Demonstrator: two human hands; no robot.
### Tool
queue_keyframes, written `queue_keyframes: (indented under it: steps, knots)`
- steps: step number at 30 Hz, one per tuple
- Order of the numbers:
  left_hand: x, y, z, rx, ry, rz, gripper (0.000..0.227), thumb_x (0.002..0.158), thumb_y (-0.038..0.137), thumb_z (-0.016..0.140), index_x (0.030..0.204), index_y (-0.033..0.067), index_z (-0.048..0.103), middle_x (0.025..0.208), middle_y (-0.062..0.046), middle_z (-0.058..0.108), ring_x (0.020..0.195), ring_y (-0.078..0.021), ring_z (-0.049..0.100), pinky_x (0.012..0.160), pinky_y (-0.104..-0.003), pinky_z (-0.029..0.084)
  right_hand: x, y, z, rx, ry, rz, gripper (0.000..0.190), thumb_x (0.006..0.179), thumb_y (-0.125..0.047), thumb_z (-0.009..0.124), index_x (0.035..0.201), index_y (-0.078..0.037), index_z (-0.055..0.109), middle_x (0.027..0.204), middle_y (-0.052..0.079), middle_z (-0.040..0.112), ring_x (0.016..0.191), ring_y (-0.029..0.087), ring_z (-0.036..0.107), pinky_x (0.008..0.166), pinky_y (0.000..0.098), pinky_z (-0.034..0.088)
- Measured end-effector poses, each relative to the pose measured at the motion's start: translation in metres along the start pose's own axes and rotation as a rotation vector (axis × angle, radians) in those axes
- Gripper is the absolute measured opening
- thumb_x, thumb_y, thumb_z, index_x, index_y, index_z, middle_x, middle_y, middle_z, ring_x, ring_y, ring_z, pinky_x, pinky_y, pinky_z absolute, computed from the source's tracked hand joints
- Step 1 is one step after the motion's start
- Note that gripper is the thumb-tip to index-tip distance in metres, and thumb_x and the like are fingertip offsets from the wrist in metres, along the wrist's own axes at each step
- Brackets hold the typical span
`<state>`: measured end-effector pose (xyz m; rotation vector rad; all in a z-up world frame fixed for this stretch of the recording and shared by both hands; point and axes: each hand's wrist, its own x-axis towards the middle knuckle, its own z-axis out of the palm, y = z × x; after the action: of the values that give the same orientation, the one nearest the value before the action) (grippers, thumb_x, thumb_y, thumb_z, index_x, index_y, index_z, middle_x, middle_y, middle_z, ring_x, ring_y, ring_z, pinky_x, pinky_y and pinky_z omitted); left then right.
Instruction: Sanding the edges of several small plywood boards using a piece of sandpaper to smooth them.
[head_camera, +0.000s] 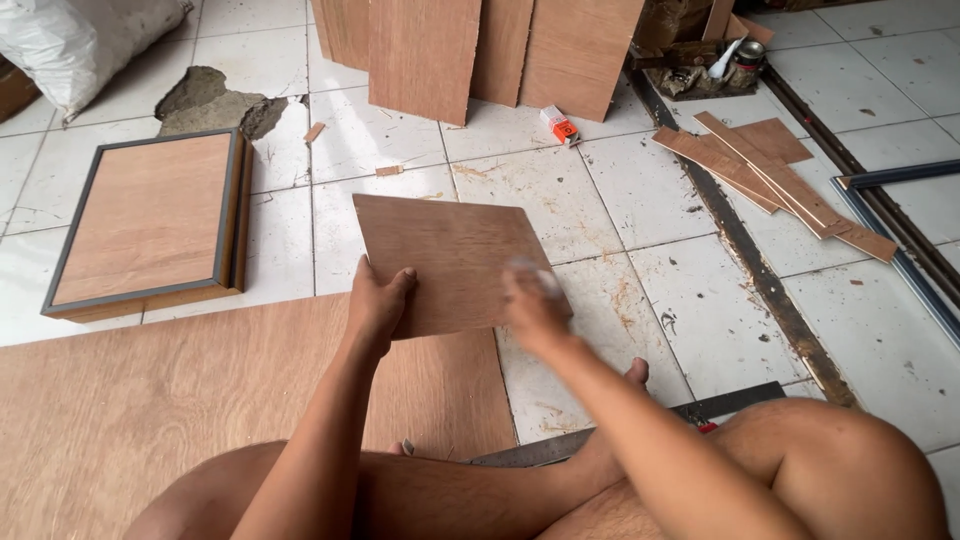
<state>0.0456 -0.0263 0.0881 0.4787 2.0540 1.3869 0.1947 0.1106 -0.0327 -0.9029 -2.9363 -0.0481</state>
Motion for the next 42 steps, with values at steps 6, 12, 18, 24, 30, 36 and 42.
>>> queue_keyframes:
  steps: [6, 12, 18, 24, 30, 36, 42]
  knots:
    - [0.0, -0.007, 0.016, 0.06, -0.026, -0.004, 0.043, 0.08, 0.019, 0.06, 0.114, 0.0012, 0.043, 0.111, -0.029, 0.051, 0.111, -0.0447, 0.045, 0.09, -0.056, 0.039, -0.016, -0.059, -0.095, 1.538, -0.042, 0.749, 0.026, 0.092, -0.026, 0.035, 0.113, -0.011, 0.039, 0.08, 0.007, 0.046, 0.048, 0.01, 0.037, 0.035, 0.0204, 0.032]
    - [-0.011, -0.013, 0.014, 0.022, -0.062, -0.068, 0.047, 0.079, 0.02, 0.059, 0.119, 0.0048, 0.042, 0.114, -0.026, 0.051, 0.113, -0.0425, 0.045, 0.091, -0.054, 0.038, -0.018, -0.067, -0.117, 1.156, -0.086, 0.627, 0.034, 0.089, -0.026, 0.028, 0.119, -0.029, 0.045, 0.128, 0.015, 0.031, 0.051, 0.013, 0.04, 0.032, 0.021, 0.035]
    - [-0.014, 0.001, 0.018, 0.096, -0.086, 0.0, 0.047, 0.079, 0.022, 0.059, 0.119, 0.0054, 0.041, 0.114, -0.026, 0.05, 0.113, -0.0429, 0.045, 0.09, -0.054, 0.039, -0.013, 0.035, 0.022, 0.039, -0.093, 0.134, 0.048, 0.078, -0.014, 0.047, 0.117, 0.013, 0.041, 0.12, 0.028, 0.043, 0.116, 0.042, 0.04, 0.094, 0.0487, 0.037]
    - [0.0, -0.024, 0.014, 0.054, -0.054, -0.044, 0.042, 0.08, 0.019, 0.059, 0.115, 0.0034, 0.043, 0.109, -0.027, 0.053, 0.109, -0.0431, 0.048, 0.087, -0.056, 0.041, -0.031, -0.08, -0.108, 0.465, 0.055, -0.117, 0.049, 0.077, -0.001, 0.046, 0.124, 0.01, 0.038, 0.124, 0.031, 0.041, 0.117, 0.045, 0.039, 0.096, 0.0485, 0.035]
    - [-0.018, 0.001, 0.013, 0.019, -0.069, -0.029, 0.042, 0.079, 0.018, 0.059, 0.114, 0.0023, 0.043, 0.109, -0.027, 0.052, 0.109, -0.0434, 0.048, 0.087, -0.056, 0.04, -0.01, 0.055, 0.026, 0.296, -0.008, 0.294, 0.041, 0.081, -0.015, 0.041, 0.117, 0.004, 0.043, 0.118, 0.022, 0.05, 0.111, 0.036, 0.049, 0.094, 0.0429, 0.039]
    - [-0.011, -0.011, 0.019, 0.106, -0.073, -0.075, 0.06, 0.079, 0.023, 0.059, 0.129, 0.0035, 0.032, 0.12, -0.028, 0.046, 0.117, -0.0409, 0.042, 0.093, -0.053, 0.037, -0.045, -0.091, -0.134, 0.427, 0.041, -0.078, 0.051, 0.077, 0.001, 0.05, 0.126, 0.009, 0.037, 0.125, 0.031, 0.038, 0.119, 0.045, 0.035, 0.095, 0.0479, 0.035]
    - [-0.018, -0.005, 0.012, 0.047, -0.076, -0.059, 0.056, 0.079, 0.022, 0.059, 0.126, 0.0035, 0.036, 0.118, -0.028, 0.047, 0.115, -0.0434, 0.042, 0.091, -0.055, 0.038, -0.018, -0.023, -0.078, 0.722, -0.068, 0.544, 0.034, 0.078, 0.007, 0.03, 0.104, -0.01, 0.041, 0.123, 0.016, 0.038, 0.102, 0.032, 0.048, 0.069, 0.0289, 0.053]
